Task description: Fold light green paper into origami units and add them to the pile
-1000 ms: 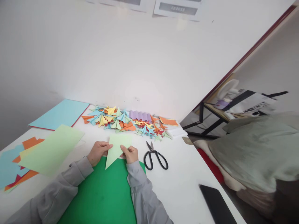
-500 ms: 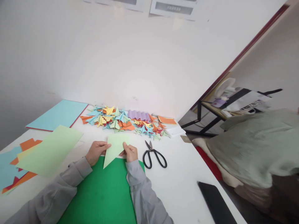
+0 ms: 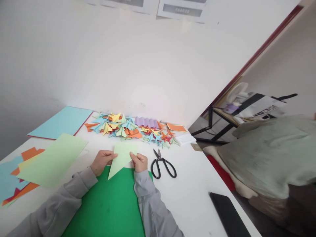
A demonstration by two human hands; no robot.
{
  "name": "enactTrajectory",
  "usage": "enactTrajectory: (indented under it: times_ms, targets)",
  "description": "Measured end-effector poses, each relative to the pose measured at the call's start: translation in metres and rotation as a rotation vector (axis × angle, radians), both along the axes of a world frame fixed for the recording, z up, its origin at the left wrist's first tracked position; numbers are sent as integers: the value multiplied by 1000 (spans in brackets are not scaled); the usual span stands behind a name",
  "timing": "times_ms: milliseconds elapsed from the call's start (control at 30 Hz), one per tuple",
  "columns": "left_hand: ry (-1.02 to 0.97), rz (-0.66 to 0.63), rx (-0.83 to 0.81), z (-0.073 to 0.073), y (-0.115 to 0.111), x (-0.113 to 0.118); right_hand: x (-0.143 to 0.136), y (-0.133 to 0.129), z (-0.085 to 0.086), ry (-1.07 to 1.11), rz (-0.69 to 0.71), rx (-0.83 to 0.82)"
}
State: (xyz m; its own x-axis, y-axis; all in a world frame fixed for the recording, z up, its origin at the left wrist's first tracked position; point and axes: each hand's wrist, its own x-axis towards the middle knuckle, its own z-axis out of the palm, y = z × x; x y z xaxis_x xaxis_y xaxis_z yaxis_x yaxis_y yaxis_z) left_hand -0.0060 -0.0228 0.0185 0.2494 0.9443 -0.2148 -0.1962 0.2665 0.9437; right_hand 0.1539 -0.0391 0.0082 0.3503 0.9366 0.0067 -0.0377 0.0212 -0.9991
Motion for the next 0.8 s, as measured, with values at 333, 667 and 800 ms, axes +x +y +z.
enactTrajectory:
  times_ms: [333,667,800]
  targets:
    - [-2,5,-1,1,0,-1,1,3,-7,39,60,-4]
    - [12,18,1,-1,0,-2,2,2,-8,118,151,-7]
    - [11,22,0,0,1,-3,4,3,-7,148,198,-5]
